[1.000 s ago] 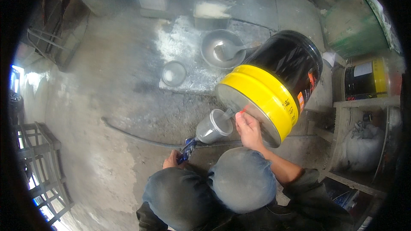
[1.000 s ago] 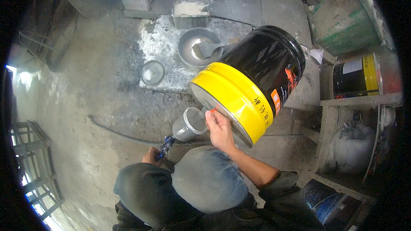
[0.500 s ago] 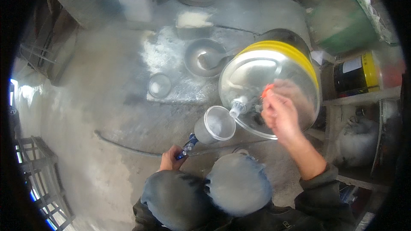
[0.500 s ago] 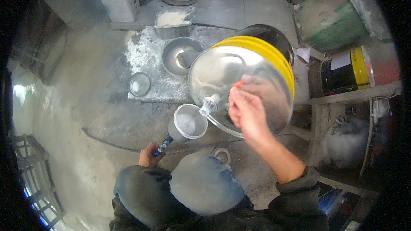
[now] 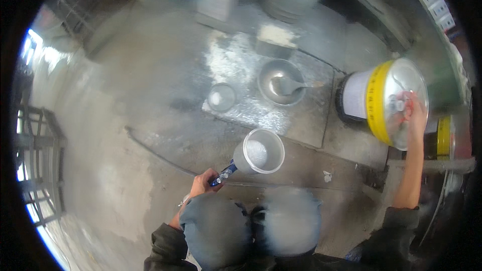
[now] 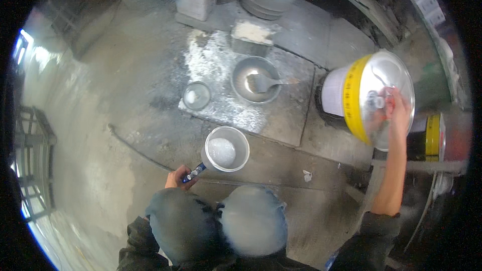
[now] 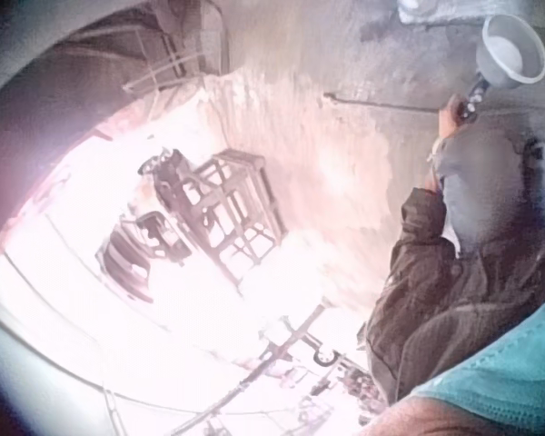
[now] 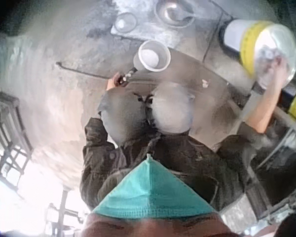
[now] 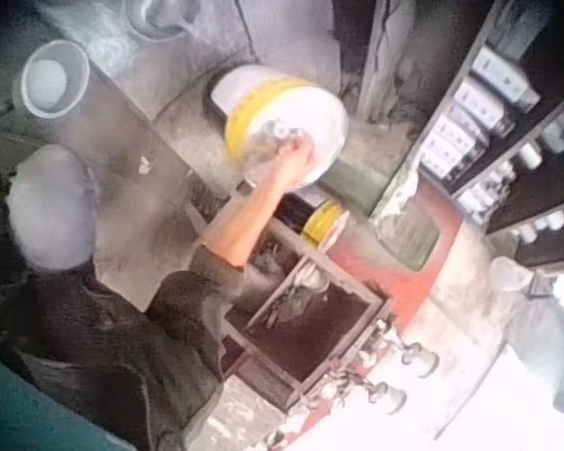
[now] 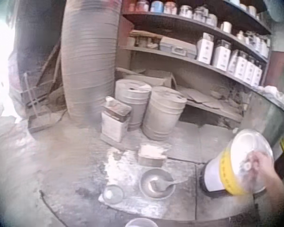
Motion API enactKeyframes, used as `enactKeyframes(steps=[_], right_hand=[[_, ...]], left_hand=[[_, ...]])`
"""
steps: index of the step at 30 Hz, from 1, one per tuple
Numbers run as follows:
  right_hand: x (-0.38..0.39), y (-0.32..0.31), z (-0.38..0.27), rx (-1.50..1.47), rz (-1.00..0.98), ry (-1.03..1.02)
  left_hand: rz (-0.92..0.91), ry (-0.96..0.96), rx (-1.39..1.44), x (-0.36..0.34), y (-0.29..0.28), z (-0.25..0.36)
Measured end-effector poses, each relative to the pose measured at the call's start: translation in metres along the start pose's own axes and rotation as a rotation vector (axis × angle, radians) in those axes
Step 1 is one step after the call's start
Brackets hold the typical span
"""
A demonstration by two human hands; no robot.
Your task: The person mixes white paint in a small container using a stir stick, then pours additional paint from a yellow can into the container and continues stirring. The person later wipes their hands with a paper towel.
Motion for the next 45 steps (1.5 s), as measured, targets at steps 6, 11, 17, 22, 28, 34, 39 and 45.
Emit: enactKeyframes(steps=[6, 11, 17, 22, 28, 34, 39, 45], right_hand=[[-0.116, 0.002, 0.028, -0.018, -0.114, -0.026], [-0.181, -0.042, 0.046, 0.037, -0.121, 0.105], [0.030, 0.154, -0.060, 0.352, 0.003, -0.689], [0.180, 0.390, -0.019, 0.440, -0.937, -0.808], [0.217, 0.495, 0.019, 0.635, -1.132, -0.749], [0.219, 0.507, 0.014, 0.699, -1.143, -0.670], [0.216, 0.512, -0.074, 0.681, -1.083, -0.784], [0.204, 0.511, -0.081, 1.216, -0.978, -1.079]], left_hand=[[0.141, -0.095, 0.067, 0.028, -0.034, -0.015], [0.213, -0.131, 0.054, 0.039, -0.053, -0.044], [0.346, -0.221, 0.059, 0.078, -0.080, -0.048], [0.375, -0.232, 0.110, 0.079, -0.083, -0.049], [0.359, -0.371, 0.138, 0.093, -0.090, -0.055], [0.398, -0.358, 0.138, 0.105, -0.096, -0.067], [0.396, -0.375, 0.170, 0.097, -0.098, -0.065], [0.424, -0.237, 0.207, 0.074, -0.084, -0.072]])
Point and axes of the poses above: each hand's wrist, its own x-axis away from the middle knuckle, its own y-axis out of the palm, z = x × y, the point moved 5 cm from there along -x, towards the middle knuckle
